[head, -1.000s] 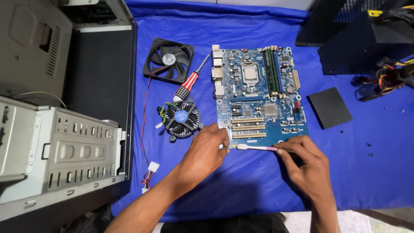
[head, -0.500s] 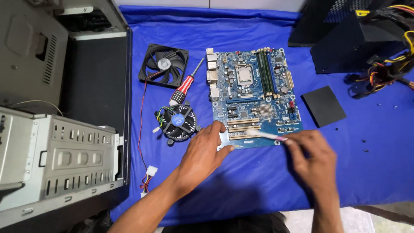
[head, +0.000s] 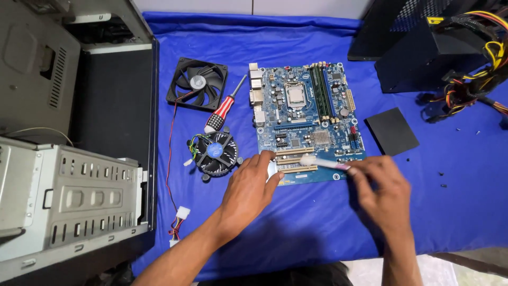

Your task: Cleaning a computer motherboard and its components using a toothbrush to remove dust from slots and ports.

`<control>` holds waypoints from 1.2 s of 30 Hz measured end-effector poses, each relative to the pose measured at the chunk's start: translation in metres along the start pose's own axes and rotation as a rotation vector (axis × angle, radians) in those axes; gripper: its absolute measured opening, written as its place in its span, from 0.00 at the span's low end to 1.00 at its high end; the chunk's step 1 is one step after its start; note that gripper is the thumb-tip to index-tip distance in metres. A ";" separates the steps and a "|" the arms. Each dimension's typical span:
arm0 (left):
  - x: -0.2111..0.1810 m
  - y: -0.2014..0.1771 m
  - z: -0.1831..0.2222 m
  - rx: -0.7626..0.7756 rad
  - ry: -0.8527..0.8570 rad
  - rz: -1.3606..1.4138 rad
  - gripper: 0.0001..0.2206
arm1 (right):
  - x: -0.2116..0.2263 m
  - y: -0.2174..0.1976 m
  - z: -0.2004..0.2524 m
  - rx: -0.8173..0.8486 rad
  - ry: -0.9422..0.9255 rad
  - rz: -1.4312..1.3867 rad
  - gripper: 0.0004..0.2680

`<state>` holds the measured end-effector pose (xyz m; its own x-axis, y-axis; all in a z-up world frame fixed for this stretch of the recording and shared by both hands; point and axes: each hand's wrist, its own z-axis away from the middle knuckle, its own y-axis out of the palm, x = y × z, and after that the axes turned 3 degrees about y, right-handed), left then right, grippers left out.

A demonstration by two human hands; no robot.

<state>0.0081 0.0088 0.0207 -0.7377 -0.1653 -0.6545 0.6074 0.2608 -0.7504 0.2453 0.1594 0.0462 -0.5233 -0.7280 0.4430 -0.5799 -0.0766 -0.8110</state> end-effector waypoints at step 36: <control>-0.006 -0.011 -0.003 -0.039 0.038 0.000 0.22 | 0.029 0.015 -0.026 -0.013 -0.054 -0.228 0.02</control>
<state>0.0051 0.0098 0.0327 -0.7486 -0.1294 -0.6503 0.5963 0.2975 -0.7456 0.2052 0.1545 0.0569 -0.3439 -0.7282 0.5929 -0.6876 -0.2347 -0.6871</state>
